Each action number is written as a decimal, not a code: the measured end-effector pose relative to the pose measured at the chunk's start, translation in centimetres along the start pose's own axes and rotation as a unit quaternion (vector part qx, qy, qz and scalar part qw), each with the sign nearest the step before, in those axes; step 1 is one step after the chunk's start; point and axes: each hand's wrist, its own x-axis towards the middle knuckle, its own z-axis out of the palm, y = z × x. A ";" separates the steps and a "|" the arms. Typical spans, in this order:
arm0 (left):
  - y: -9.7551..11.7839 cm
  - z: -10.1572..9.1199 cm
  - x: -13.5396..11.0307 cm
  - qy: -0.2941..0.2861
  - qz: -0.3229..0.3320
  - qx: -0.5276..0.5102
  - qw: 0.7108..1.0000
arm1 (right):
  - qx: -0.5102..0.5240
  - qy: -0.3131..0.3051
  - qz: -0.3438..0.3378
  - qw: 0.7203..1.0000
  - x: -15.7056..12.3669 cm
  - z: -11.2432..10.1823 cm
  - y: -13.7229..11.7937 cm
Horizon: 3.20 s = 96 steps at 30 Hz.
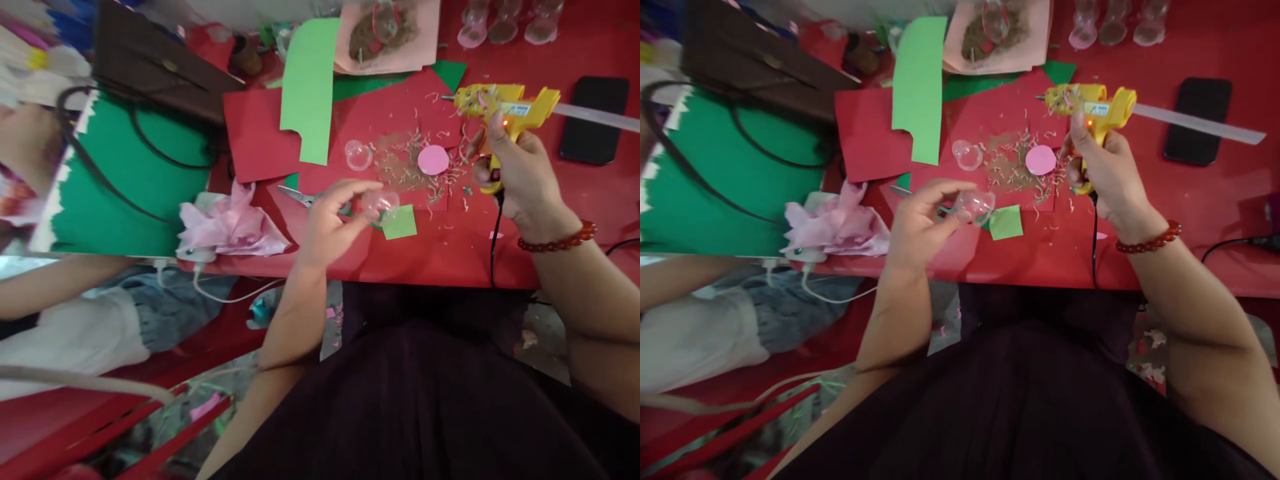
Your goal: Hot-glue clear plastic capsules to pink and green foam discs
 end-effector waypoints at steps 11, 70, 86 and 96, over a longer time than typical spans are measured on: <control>-1.1 3.6 -2.5 -0.026 0.074 0.140 0.987 | 0.044 0.002 -0.033 0.998 -0.1 0.4 -0.6; -0.3 5.2 -3.5 -0.094 0.133 0.295 0.941 | -0.656 0.113 -0.055 0.745 5.3 -7.2 2.4; -0.7 5.4 -2.8 -0.085 0.122 0.291 0.945 | -0.648 0.123 -0.055 0.749 3.5 -6.8 0.5; -1.1 5.3 -2.2 -0.094 0.116 0.269 0.951 | -0.608 0.141 -0.071 0.778 4.0 -7.1 0.6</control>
